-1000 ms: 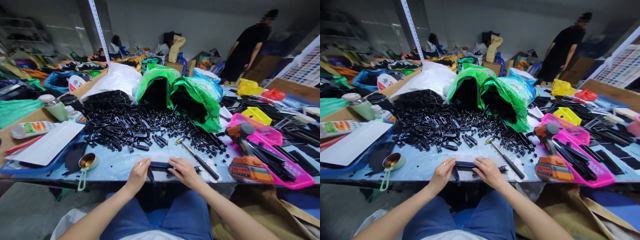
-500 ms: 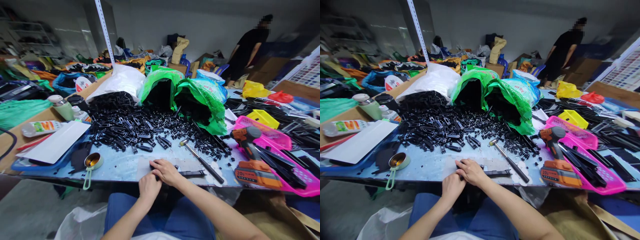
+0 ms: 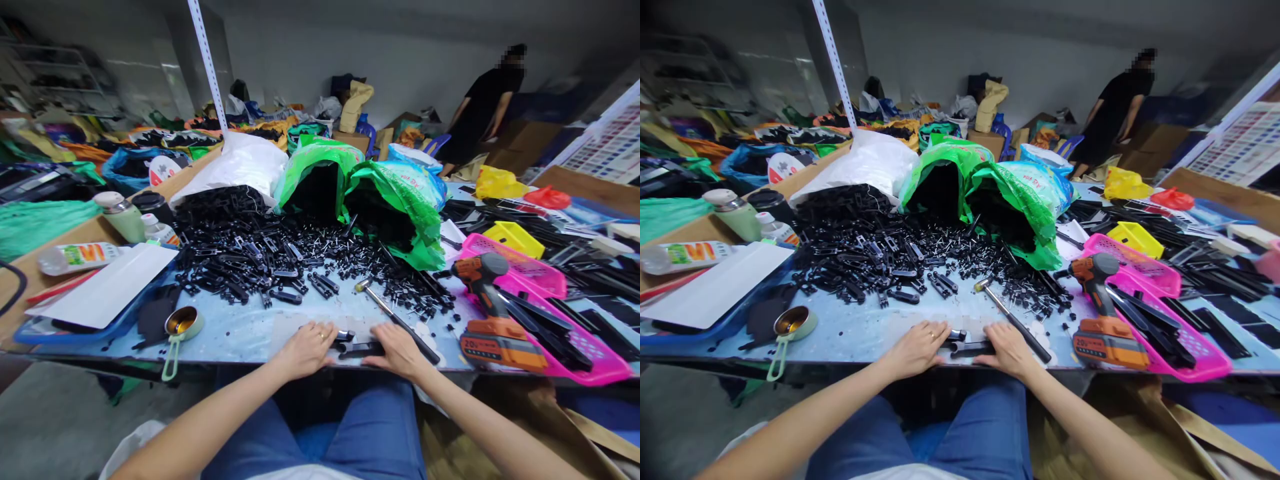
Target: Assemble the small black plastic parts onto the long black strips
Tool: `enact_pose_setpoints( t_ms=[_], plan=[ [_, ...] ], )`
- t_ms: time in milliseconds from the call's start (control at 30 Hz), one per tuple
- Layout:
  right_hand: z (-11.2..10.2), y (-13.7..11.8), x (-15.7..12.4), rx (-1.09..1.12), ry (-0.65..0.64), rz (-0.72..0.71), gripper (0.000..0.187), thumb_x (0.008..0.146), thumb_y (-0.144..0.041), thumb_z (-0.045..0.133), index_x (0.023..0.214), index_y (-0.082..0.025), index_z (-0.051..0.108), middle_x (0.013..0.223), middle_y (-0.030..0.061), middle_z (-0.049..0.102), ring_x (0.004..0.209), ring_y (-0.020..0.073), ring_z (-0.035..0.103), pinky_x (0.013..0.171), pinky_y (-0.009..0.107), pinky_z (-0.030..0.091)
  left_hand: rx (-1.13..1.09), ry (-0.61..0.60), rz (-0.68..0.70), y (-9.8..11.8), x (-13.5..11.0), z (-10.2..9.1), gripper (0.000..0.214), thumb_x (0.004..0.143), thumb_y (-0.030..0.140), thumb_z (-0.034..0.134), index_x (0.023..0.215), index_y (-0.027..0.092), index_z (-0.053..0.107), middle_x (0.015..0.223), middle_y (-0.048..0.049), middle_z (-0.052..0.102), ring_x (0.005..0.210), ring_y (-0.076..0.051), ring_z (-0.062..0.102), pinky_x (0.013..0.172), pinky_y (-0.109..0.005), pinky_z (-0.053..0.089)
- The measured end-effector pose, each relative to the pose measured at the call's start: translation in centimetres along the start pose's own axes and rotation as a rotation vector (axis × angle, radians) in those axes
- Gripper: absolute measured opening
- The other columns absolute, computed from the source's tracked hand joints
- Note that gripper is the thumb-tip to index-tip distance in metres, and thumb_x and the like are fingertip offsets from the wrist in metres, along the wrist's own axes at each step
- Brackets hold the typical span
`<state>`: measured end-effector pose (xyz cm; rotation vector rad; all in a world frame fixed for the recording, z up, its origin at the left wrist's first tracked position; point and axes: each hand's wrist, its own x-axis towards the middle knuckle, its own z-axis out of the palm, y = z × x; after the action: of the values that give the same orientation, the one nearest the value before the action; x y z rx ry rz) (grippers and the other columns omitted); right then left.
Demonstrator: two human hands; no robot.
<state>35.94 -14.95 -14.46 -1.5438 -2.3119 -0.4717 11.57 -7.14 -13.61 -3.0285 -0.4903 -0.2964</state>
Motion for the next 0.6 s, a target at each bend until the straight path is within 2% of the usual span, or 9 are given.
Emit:
enact_pose_setpoints(
  t_ms=[100, 200, 267, 367, 433, 500, 600],
  plan=[
    [0.2, 0.9, -0.4, 0.001, -0.012, -0.045, 0.061, 0.086, -0.061, 0.026, 0.056, -0.013, 0.048, 0.054, 0.0024, 0.046, 0.049, 0.0087, 0.041, 0.051, 0.022, 0.023, -0.024, -0.121, -0.044, -0.5, 2.0, -0.4, 0.053, 0.083, 0.045, 0.049, 0.117, 0.005, 0.048, 0.095, -0.0136, 0.061, 0.086, -0.024, 0.057, 0.070, -0.032, 0.045],
    [-0.2, 0.6, 0.3, 0.107, -0.040, -0.043, 0.064, 0.086, -0.062, 0.021, 0.055, -0.012, 0.045, 0.051, 0.0010, 0.044, 0.046, 0.0063, 0.037, 0.050, 0.021, 0.018, -0.139, -0.163, -0.158, -0.7, 2.6, -1.5, 0.036, 0.089, 0.041, 0.039, 0.092, 0.012, 0.061, 0.084, -0.0087, 0.063, 0.079, -0.021, 0.059, 0.066, -0.030, 0.045],
    [-0.9, 0.3, 0.9, 0.229, -0.113, -0.052, 0.067, 0.086, -0.063, 0.014, 0.056, -0.012, 0.045, 0.051, 0.0006, 0.043, 0.046, 0.0054, 0.036, 0.050, 0.020, 0.018, -0.223, -0.159, -0.218, -0.8, 2.3, -2.1, 0.038, 0.092, 0.035, 0.033, 0.078, 0.015, 0.062, 0.077, -0.0053, 0.064, 0.074, -0.018, 0.060, 0.065, -0.028, 0.045],
    [-1.9, -0.3, 1.5, 0.324, -0.208, -0.074, 0.068, 0.085, -0.065, 0.013, 0.058, -0.011, 0.044, 0.053, 0.0009, 0.044, 0.047, 0.0053, 0.036, 0.050, 0.020, 0.017, -0.232, -0.138, -0.295, -0.8, 1.7, -2.5, 0.039, 0.092, 0.032, 0.031, 0.076, 0.016, 0.062, 0.073, -0.0051, 0.065, 0.070, -0.017, 0.061, 0.064, -0.027, 0.044],
    [-2.7, -0.8, 2.1, 0.312, -0.197, -0.085, 0.065, 0.085, -0.064, 0.017, 0.059, -0.011, 0.045, 0.053, 0.0011, 0.044, 0.047, 0.0056, 0.035, 0.050, 0.021, 0.015, -0.191, -0.139, -0.344, -0.9, 1.0, -2.8, 0.043, 0.093, 0.035, 0.027, 0.076, 0.015, 0.062, 0.073, -0.0079, 0.065, 0.070, -0.018, 0.060, 0.063, -0.028, 0.044],
    [-3.9, -1.5, 2.7, 0.315, -0.152, -0.104, 0.064, 0.085, -0.064, 0.018, 0.058, -0.012, 0.043, 0.053, 0.0010, 0.043, 0.047, 0.0058, 0.034, 0.050, 0.022, 0.013, -0.201, -0.139, -0.316, -0.9, 0.2, -3.6, 0.053, 0.092, 0.042, 0.020, 0.073, 0.014, 0.061, 0.069, -0.0098, 0.063, 0.066, -0.019, 0.059, 0.061, -0.029, 0.043],
    [-6.4, -3.4, 3.7, 0.482, -0.102, -0.207, 0.065, 0.083, -0.066, 0.014, 0.055, -0.013, 0.038, 0.050, 0.0000, 0.038, 0.046, 0.0057, 0.031, 0.049, 0.022, 0.014, -0.384, -0.084, -0.144, 0.2, -1.7, -5.7, 0.070, 0.088, 0.055, 0.005, 0.064, 0.017, 0.058, 0.059, -0.0087, 0.059, 0.057, -0.017, 0.055, 0.057, -0.028, 0.041]
  ],
)
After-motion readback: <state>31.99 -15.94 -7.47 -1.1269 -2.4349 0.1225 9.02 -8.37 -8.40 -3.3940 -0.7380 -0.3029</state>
